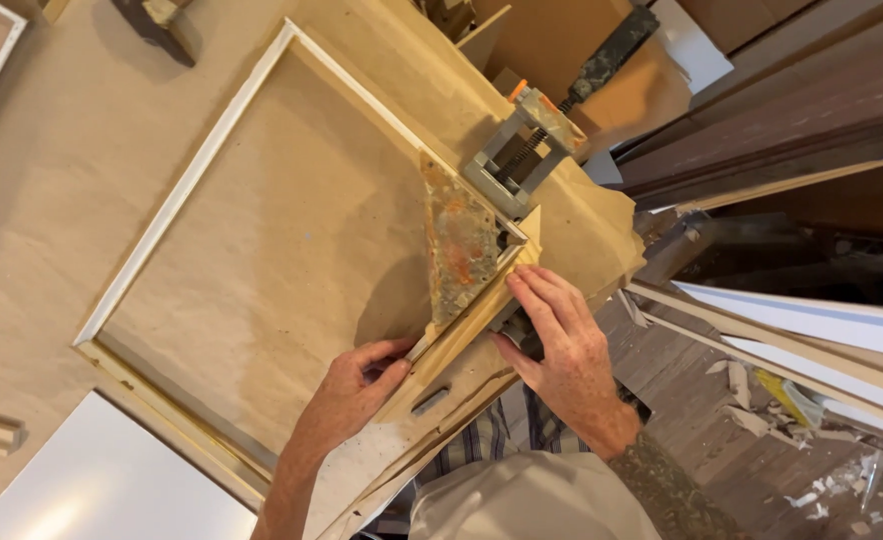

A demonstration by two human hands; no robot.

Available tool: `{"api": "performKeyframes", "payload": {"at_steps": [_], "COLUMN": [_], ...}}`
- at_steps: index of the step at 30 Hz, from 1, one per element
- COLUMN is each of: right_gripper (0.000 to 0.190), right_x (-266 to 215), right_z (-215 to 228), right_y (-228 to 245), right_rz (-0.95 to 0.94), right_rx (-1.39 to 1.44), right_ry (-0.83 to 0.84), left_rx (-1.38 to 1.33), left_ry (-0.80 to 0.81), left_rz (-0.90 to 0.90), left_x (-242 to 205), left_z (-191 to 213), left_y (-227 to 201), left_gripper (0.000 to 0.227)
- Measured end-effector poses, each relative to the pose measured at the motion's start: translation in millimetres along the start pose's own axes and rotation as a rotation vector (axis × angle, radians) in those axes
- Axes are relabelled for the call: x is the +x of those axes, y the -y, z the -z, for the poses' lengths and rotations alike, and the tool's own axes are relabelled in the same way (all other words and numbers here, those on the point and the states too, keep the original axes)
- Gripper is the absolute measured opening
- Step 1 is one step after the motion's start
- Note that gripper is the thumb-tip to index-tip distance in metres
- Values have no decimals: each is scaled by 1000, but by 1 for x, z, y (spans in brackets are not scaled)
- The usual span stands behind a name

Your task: Assembling wooden picture frames by gluing, clamping, and hammering the components together.

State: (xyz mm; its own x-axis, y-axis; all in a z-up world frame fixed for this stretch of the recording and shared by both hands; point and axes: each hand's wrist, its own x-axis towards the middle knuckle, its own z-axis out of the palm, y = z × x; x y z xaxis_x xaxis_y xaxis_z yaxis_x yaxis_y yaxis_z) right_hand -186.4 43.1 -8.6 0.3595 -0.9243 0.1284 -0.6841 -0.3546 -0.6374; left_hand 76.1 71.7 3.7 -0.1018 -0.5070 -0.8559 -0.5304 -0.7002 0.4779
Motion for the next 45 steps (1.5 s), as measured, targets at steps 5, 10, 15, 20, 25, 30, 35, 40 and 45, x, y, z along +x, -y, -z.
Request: {"api": "performKeyframes", "payload": {"at_steps": [5,10,15,20,25,30,35,40,45], "right_gripper": [64,61,62,60,64,59,61,61,61], "right_x": [-2,-4,-1,1,3,8,9,8,7], "right_z": [-1,0,3,6,9,11,12,12,12], "right_y": [-4,-6,-6,-8,-8,-9,-10,-11,-13], "right_rz": [56,54,53,50,42,46,42,38,43], "right_rx": [-28,-21,5,56,49,37,21,18,12], "right_ry": [-15,-16,-12,34,60,78,106,107,107], "left_rx": [-79,-66,-71,-65,-74,-49,-25,-49,-64], "left_ry": [-41,-57,-67,-73,-93,-90,-85,-85,-98], "left_rz": [-24,-63,-54,-129,-146,-110,-115,-102,-93], "left_x": [3,7,7,9,10,10,9,10,11], "left_z": [-6,-10,-12,-14,-18,-17,-15,-16,-18], "left_y": [8,16,20,27,26,16,13,17,19], "left_gripper": [43,42,42,43,42,42,42,43,42]}}
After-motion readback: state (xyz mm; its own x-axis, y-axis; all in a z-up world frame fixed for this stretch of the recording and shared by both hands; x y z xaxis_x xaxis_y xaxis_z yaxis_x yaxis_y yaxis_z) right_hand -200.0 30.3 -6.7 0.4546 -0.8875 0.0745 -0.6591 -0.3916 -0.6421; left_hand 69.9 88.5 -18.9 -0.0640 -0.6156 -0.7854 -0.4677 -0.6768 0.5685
